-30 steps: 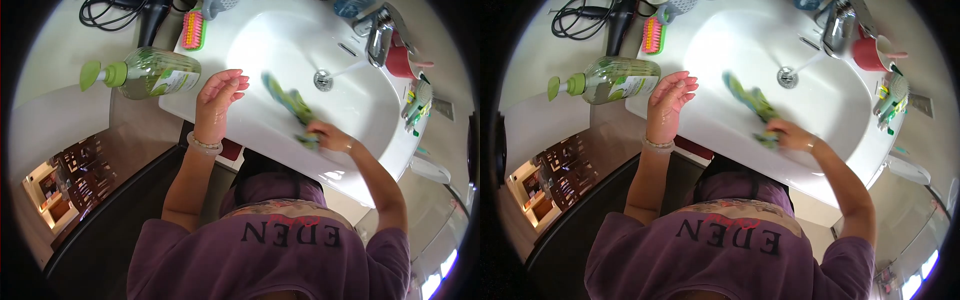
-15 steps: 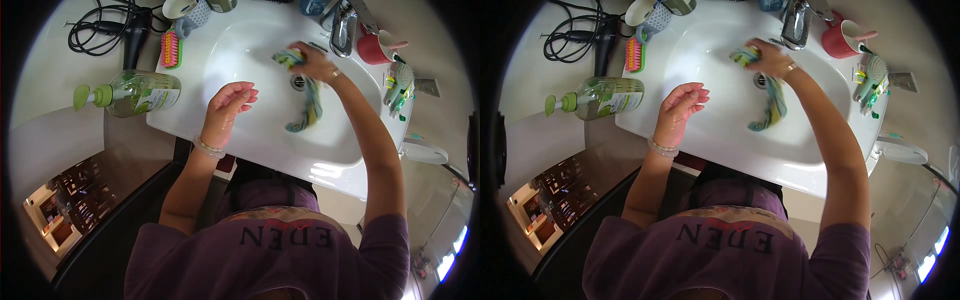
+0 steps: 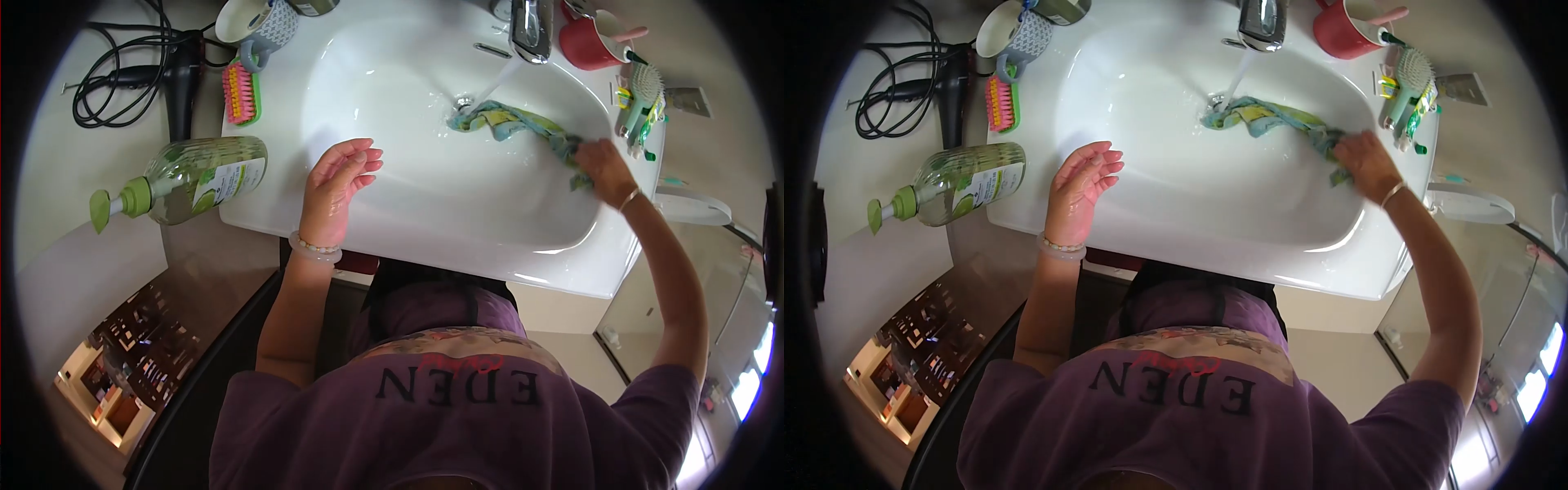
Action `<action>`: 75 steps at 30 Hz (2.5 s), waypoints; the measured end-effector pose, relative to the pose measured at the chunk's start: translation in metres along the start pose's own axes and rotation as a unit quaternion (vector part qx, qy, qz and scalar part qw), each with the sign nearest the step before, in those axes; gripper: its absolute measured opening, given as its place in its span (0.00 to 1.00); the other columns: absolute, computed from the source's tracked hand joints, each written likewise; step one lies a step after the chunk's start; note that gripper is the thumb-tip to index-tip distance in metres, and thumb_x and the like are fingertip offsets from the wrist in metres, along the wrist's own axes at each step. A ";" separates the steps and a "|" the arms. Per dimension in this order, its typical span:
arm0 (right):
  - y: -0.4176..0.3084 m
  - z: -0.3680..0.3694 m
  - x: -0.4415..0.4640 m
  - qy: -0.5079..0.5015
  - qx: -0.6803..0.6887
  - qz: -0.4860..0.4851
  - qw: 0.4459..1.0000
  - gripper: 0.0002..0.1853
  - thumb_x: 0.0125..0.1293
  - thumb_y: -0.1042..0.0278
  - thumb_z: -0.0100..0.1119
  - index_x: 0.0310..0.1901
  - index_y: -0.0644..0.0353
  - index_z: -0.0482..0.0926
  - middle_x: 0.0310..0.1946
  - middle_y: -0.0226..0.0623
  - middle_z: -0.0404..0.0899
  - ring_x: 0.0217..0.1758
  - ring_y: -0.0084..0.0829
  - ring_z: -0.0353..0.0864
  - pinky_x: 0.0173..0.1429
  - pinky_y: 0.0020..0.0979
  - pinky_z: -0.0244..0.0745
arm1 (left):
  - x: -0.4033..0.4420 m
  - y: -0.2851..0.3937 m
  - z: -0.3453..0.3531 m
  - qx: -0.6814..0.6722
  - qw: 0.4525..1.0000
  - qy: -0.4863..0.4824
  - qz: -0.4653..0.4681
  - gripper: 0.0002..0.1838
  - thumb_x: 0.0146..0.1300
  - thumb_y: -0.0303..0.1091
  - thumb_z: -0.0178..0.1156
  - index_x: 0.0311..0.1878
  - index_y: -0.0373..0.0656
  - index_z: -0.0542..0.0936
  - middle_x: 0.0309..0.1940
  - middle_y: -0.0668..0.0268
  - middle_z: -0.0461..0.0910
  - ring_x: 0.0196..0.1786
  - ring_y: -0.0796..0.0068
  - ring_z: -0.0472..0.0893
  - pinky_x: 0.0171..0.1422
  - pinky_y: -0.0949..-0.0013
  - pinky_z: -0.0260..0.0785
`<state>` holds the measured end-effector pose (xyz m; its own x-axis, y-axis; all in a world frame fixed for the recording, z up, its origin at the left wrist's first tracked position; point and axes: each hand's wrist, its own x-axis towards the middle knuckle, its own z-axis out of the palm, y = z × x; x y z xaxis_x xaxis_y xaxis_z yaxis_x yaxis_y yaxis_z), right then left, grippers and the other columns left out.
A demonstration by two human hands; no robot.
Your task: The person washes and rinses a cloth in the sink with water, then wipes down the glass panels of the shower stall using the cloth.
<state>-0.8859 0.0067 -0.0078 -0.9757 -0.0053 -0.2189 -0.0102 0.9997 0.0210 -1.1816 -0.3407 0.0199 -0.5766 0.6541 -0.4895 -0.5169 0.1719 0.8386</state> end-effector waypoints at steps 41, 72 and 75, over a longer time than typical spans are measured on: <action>-0.029 0.000 0.066 0.254 0.591 0.310 0.700 0.13 0.56 0.83 0.51 0.44 0.63 0.74 0.34 0.31 0.80 0.35 0.20 0.78 0.44 0.23 0.74 | 0.193 -0.018 0.123 0.285 0.896 -0.311 0.143 0.14 0.56 0.38 0.64 0.41 0.43 0.72 0.33 0.72 0.74 0.37 0.83 0.72 0.42 0.76 0.67; -0.030 -0.059 0.087 0.271 0.901 0.133 0.313 0.18 0.57 0.78 0.52 0.51 0.65 0.73 0.47 0.38 0.77 0.53 0.32 0.76 0.61 0.36 0.69 | 0.164 0.001 0.063 0.108 0.966 -0.180 0.152 0.18 0.56 0.20 0.59 0.51 0.38 0.74 0.41 0.68 0.77 0.41 0.82 0.73 0.48 0.77 0.67; -0.050 -0.093 0.087 0.289 0.840 0.218 0.405 0.19 0.57 0.79 0.56 0.52 0.62 0.72 0.44 0.31 0.78 0.46 0.25 0.76 0.54 0.28 0.70 | 0.178 -0.017 0.091 0.163 0.962 -0.189 0.111 0.14 0.61 0.24 0.56 0.50 0.38 0.75 0.39 0.70 0.77 0.42 0.81 0.74 0.50 0.77 0.66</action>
<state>-0.9908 -0.0458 0.0625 -0.6981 0.6604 -0.2767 -0.1194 -0.4884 -0.8644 -1.2178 -0.1606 -0.0600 -0.3478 0.9115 -0.2194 -0.1463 0.1784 0.9730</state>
